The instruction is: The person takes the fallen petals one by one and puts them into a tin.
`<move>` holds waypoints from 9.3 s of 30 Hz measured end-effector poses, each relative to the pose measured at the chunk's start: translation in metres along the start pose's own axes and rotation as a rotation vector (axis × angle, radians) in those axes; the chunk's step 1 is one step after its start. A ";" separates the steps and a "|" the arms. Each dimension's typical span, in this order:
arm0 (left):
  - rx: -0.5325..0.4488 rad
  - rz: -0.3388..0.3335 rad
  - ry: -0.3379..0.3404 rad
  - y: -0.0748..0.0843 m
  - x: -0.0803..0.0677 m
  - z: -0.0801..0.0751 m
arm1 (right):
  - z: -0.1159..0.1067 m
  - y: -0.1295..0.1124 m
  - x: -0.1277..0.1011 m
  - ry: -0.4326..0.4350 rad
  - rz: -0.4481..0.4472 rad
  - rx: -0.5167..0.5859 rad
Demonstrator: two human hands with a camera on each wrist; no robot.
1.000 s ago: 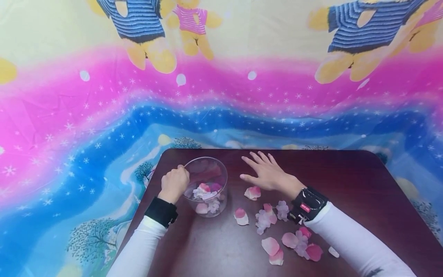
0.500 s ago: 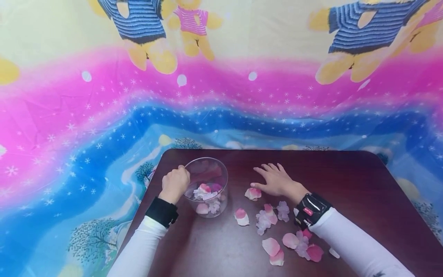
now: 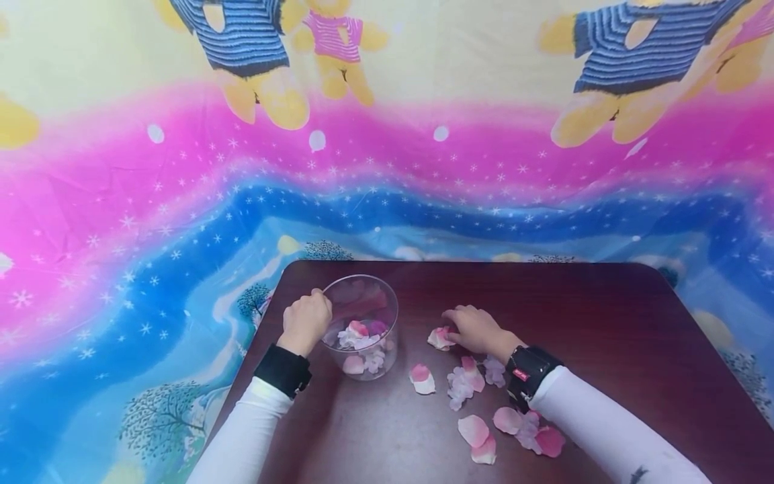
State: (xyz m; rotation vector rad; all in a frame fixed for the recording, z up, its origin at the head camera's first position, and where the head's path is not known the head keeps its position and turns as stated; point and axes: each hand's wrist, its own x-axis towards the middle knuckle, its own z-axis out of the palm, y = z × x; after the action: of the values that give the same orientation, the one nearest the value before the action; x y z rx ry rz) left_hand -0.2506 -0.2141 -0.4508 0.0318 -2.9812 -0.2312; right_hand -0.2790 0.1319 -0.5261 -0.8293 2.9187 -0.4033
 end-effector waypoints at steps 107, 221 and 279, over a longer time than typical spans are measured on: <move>-0.002 -0.017 -0.002 -0.001 0.000 0.003 | -0.088 -0.145 0.048 0.356 -0.195 0.109; -0.002 -0.009 0.010 -0.001 -0.002 0.004 | 0.033 -0.031 0.013 -0.032 -0.021 -0.011; -0.005 0.004 0.014 -0.002 -0.003 0.005 | -0.071 -0.078 0.024 0.402 -0.265 0.165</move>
State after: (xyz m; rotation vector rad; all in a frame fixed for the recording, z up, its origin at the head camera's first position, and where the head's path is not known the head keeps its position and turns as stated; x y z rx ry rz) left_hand -0.2485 -0.2155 -0.4561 0.0274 -2.9662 -0.2369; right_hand -0.2710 0.0716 -0.4366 -1.2403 3.0682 -0.9176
